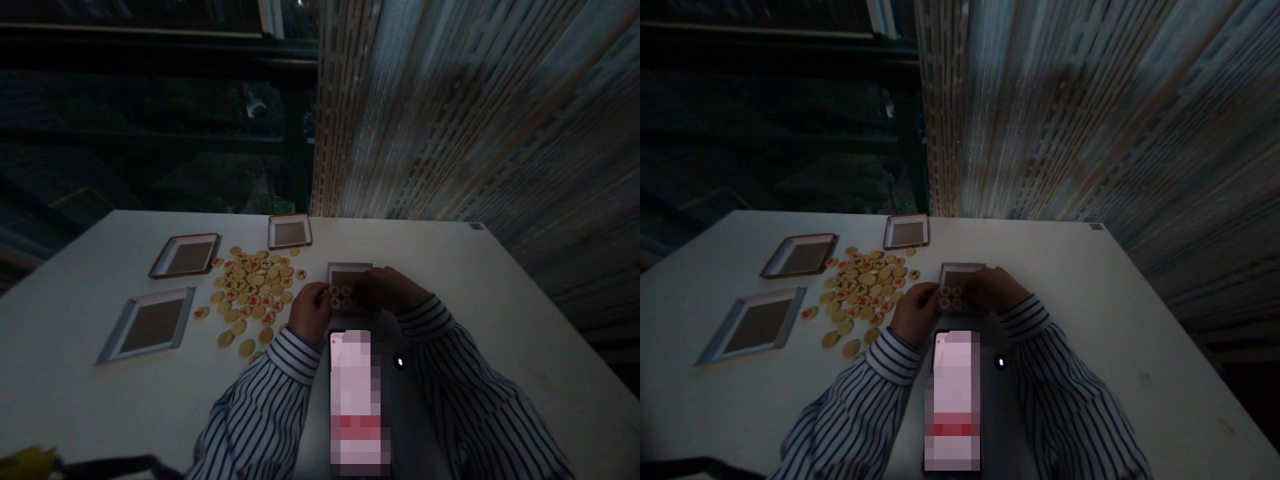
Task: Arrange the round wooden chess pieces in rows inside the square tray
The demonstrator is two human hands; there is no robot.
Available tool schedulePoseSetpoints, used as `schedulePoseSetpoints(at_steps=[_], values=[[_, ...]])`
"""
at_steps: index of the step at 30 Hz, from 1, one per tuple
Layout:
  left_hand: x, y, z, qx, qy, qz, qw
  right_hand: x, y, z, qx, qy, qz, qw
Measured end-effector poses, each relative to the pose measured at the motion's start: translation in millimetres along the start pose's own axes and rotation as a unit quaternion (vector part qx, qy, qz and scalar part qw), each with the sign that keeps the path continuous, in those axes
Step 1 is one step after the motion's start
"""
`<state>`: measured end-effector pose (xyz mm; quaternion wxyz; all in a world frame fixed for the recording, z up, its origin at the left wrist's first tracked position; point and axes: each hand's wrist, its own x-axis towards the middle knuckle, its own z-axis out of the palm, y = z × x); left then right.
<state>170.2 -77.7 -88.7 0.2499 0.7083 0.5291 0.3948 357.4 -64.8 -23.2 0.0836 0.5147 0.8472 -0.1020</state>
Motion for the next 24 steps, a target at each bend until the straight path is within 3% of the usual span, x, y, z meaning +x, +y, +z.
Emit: schedulePoseSetpoints(at_steps=[24], values=[[-0.7, -0.5, -0.3, 0.004, 0.001, 0.002, 1.0, -3.9, 8.2, -3.2, -0.032, 0.04, 0.029, 0.998]])
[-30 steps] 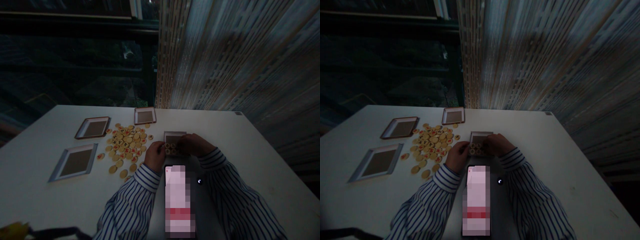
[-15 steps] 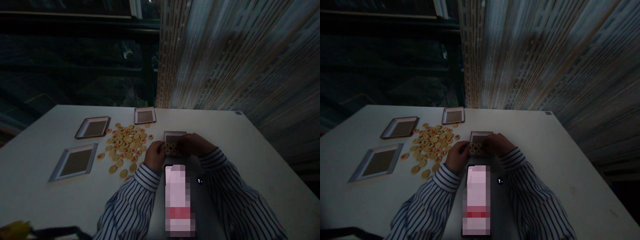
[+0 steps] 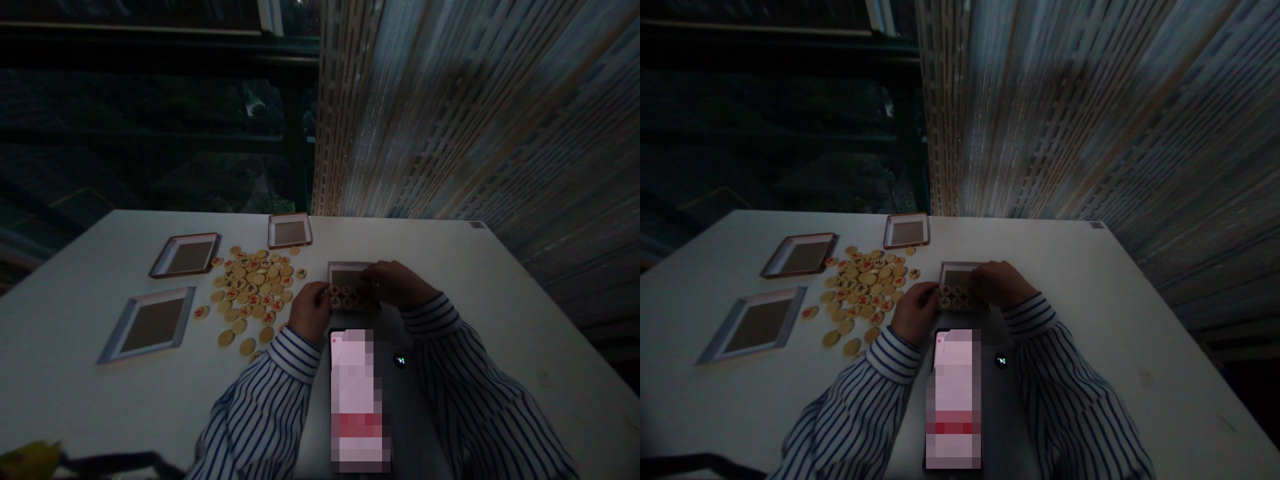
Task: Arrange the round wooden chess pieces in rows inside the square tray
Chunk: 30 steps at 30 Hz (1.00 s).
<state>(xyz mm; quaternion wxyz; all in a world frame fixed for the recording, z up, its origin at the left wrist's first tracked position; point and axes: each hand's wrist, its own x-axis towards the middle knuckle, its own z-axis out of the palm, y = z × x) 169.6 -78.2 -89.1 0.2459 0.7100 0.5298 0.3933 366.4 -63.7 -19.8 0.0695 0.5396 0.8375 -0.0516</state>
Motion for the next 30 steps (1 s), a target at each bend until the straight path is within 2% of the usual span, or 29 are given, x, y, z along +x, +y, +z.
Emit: schedulePoseSetpoints(at_steps=[3, 9, 30], values=[[-0.1, 0.3, 0.1, 0.0, -0.002, -0.001, 1.0, -0.4, 4.5, 1.7, -0.017, 0.012, 0.033, 0.999], [-1.3, -0.8, 0.8, 0.011, -0.015, -0.003, 1.0, -0.7, 9.0, 6.4, -0.032, -0.008, 0.077, 0.996], [-2.3, -1.5, 1.7, 0.019, -0.011, 0.019, 1.0, -1.6, 6.0, 4.3, -0.044, -0.044, 0.091, 0.994]])
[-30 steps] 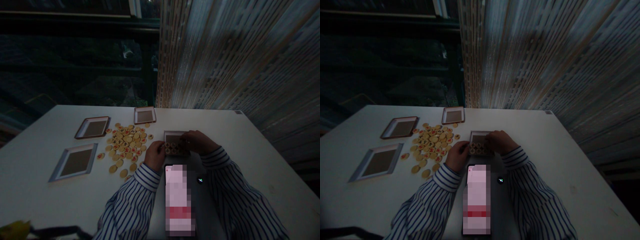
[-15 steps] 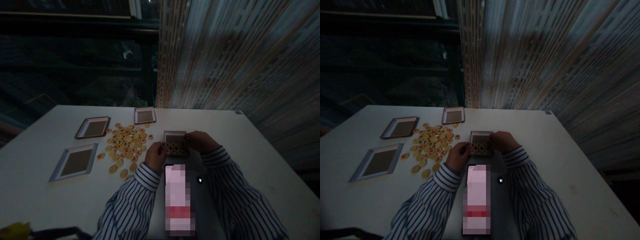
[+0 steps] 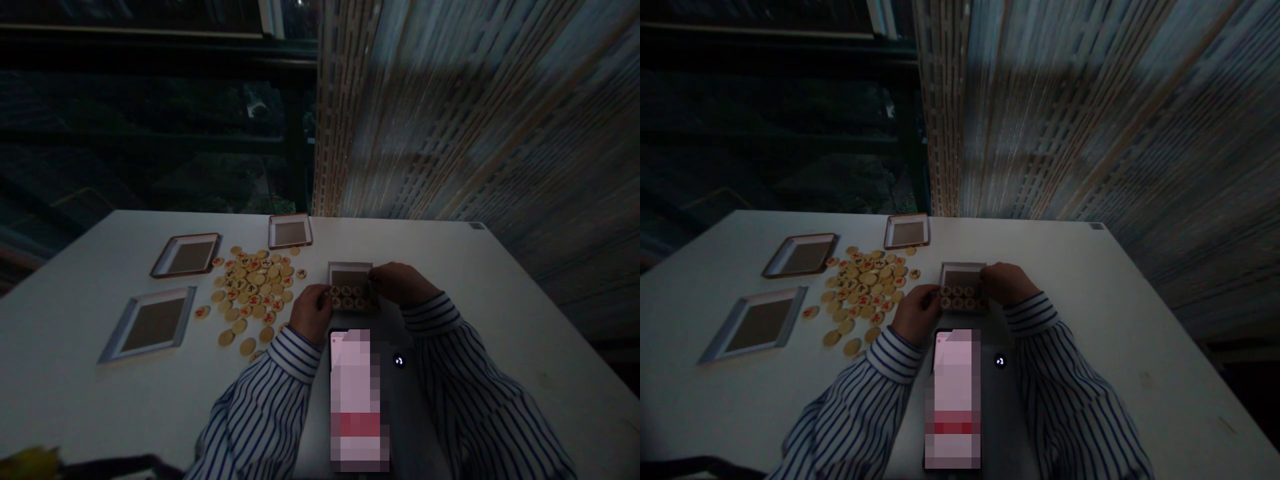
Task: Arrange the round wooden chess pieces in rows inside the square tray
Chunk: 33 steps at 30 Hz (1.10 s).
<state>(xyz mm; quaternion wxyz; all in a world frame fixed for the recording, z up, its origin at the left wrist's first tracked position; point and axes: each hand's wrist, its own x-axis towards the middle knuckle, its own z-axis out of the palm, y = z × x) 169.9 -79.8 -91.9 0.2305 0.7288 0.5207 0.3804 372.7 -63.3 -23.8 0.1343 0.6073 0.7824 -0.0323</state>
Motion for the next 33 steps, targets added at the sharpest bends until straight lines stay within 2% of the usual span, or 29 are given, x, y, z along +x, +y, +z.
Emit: schedulePoseSetpoints(at_steps=[6, 18, 33], values=[[0, 1, -0.8, 0.003, -0.006, -0.007, 1.0, 0, 0, -1, 0.003, -0.01, -0.001, 1.0], [0, 1, -1.8, 0.0, 0.006, -0.013, 1.0, -3, 1, -3, 0.009, 0.01, 0.01, 1.0], [1, 3, -5.6, -0.015, 0.02, -0.02, 0.999, -10, -2, -10, 0.007, 0.086, -0.016, 0.996]])
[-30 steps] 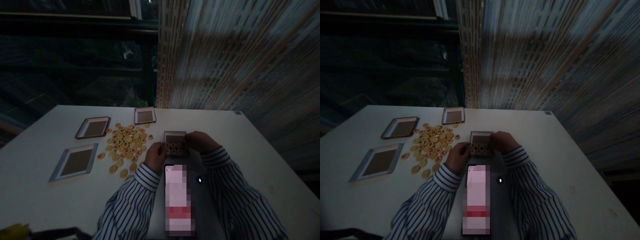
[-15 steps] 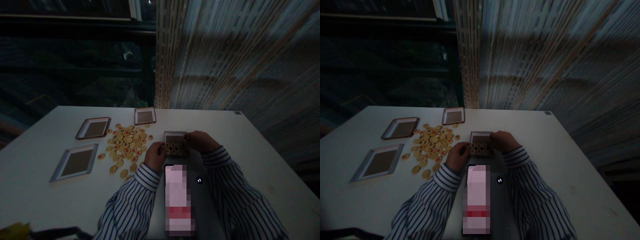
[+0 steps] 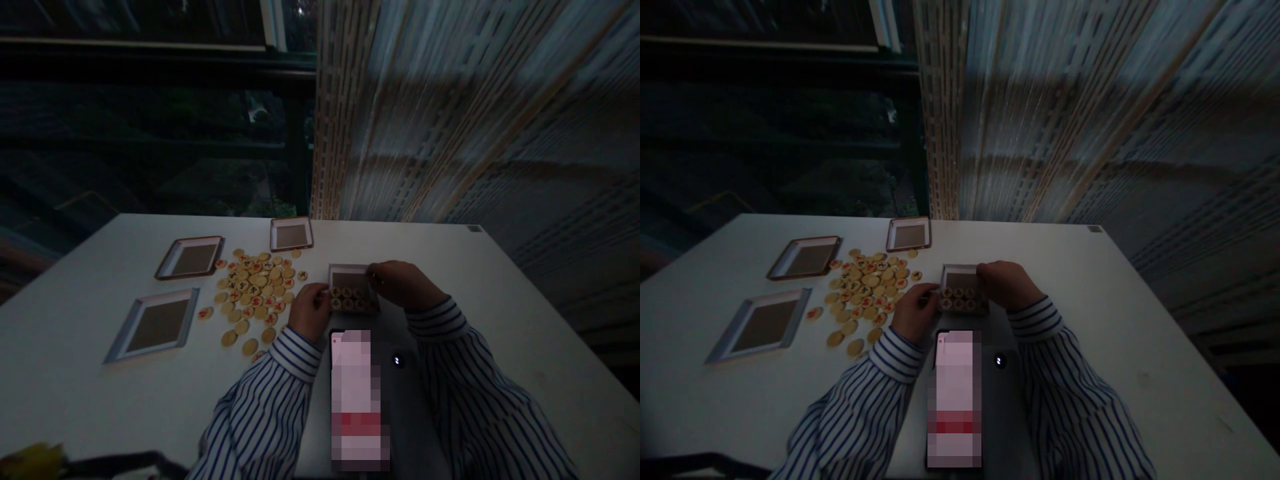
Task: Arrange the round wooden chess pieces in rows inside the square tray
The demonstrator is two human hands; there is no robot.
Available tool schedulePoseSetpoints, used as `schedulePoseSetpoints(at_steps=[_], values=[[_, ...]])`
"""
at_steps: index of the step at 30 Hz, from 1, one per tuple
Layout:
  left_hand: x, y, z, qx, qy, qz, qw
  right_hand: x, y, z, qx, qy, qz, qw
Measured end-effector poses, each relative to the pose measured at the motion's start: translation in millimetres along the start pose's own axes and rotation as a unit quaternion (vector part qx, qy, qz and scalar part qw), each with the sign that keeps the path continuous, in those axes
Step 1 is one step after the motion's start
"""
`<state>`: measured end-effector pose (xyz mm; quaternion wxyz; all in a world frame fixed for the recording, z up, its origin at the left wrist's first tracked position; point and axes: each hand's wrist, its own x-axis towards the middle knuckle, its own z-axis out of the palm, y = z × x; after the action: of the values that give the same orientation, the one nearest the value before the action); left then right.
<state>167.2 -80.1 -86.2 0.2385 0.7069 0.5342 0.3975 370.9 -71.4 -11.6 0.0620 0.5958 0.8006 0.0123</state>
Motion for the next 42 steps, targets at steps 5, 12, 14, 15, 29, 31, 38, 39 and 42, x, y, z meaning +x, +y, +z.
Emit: schedulePoseSetpoints(at_steps=[5, 12, 14, 15, 29, 31, 38, 39, 42], values=[[0, 1, 0.0, -0.013, 0.009, 0.002, 1.0, -8, -8, -8, 0.038, 0.06, -0.033, 0.997], [1, 2, -0.3, -0.021, 0.011, -0.011, 1.0, -27, -11, 1, 0.116, 0.176, -0.06, 0.976], [0, 2, 0.6, -0.023, 0.015, -0.004, 1.0, -34, -9, 9, 0.137, 0.191, -0.045, 0.971], [0, 2, 1.4, -0.025, 0.016, 0.0, 1.0, -37, -8, 14, 0.154, 0.2, -0.038, 0.967], [-2, -3, 3.3, -0.013, -0.01, -0.006, 1.0, -44, 4, 77, 0.315, 0.276, 0.075, 0.905], [-3, -3, 2.5, -0.013, -0.019, -0.01, 1.0, -45, 3, 77, 0.313, 0.262, 0.073, 0.91], [-3, -5, 4.2, -0.008, -0.024, -0.015, 1.0, -46, -2, 76, 0.287, 0.215, 0.101, 0.928], [-3, -5, 4.4, -0.009, -0.023, -0.014, 1.0, -46, -2, 77, 0.281, 0.207, 0.101, 0.932], [-3, -4, 4.2, -0.007, -0.023, -0.016, 1.0, -46, -3, 77, 0.27, 0.187, 0.1, 0.939]])
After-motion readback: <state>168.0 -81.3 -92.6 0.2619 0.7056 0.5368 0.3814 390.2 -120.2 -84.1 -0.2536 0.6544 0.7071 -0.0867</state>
